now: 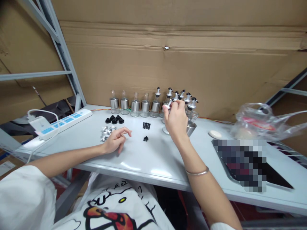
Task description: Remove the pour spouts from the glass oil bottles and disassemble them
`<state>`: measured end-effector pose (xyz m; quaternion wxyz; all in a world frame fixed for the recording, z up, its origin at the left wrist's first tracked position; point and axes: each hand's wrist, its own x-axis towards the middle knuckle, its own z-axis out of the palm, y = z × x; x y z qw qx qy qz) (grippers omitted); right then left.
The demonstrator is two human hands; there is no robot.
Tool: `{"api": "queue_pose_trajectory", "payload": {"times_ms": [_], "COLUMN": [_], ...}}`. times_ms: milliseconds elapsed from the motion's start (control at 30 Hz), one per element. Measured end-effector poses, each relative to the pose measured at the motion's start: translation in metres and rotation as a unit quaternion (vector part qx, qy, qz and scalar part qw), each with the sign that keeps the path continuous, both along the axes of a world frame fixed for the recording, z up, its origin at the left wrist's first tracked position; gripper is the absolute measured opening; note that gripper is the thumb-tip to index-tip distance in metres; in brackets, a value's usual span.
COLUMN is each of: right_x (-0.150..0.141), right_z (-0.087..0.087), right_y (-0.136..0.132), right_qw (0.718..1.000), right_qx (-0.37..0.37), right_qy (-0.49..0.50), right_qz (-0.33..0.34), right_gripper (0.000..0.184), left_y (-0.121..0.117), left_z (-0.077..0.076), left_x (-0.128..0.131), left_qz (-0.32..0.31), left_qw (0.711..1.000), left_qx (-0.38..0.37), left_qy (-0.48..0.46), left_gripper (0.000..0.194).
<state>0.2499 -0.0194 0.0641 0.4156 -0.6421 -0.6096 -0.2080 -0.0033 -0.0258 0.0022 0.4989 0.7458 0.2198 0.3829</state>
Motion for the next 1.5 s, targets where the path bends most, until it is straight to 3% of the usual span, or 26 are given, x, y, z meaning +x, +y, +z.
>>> {"api": "queue_pose_trajectory", "payload": {"times_ms": [100, 267, 400, 533, 633, 700, 967, 1167, 1333, 1500], "right_x": [-0.010, -0.031, -0.043, -0.049, -0.052, -0.053, -0.054, -0.058, -0.059, -0.061], "right_z": [-0.008, -0.022, -0.027, -0.031, -0.032, -0.032, -0.033, -0.036, -0.034, -0.033], "right_y": [0.002, 0.001, -0.005, -0.008, -0.010, -0.012, -0.017, -0.023, -0.024, -0.027], "right_qw": [0.996, 0.961, 0.918, 0.869, 0.821, 0.807, 0.822, 0.862, 0.875, 0.871], "right_qx": [0.024, -0.020, -0.090, -0.171, -0.240, -0.256, -0.243, -0.167, -0.082, -0.002], "right_qy": [0.007, 0.030, 0.056, 0.103, 0.144, 0.139, 0.107, 0.082, -0.091, -0.209], "right_qz": [0.090, 0.275, 0.381, 0.453, 0.497, 0.514, 0.504, 0.472, 0.469, 0.445], "right_gripper": [0.041, 0.046, 0.049, 0.053, 0.051, 0.047, 0.022, 0.035, 0.026, 0.032], "left_y": [0.003, 0.006, 0.007, 0.008, 0.008, 0.007, 0.005, 0.004, 0.002, -0.002], "left_z": [0.000, 0.002, 0.003, 0.005, 0.004, 0.003, 0.000, 0.001, 0.000, 0.005], "left_x": [0.002, 0.004, 0.002, 0.002, 0.005, 0.008, 0.011, 0.008, 0.006, 0.008], "left_qz": [0.023, 0.042, 0.033, 0.052, -0.004, -0.044, -0.034, 0.010, -0.010, -0.013], "left_qw": [0.999, 0.996, 0.995, 0.998, 0.998, 0.994, 0.992, 0.997, 0.985, 0.981], "left_qx": [0.038, 0.055, 0.071, 0.005, -0.059, -0.095, -0.117, -0.048, 0.025, 0.100], "left_qy": [0.011, 0.055, 0.061, 0.024, 0.005, -0.006, 0.005, 0.065, 0.172, 0.164], "left_gripper": [0.011, 0.055, 0.054, 0.048, 0.045, 0.050, 0.052, 0.037, 0.028, 0.028]}}
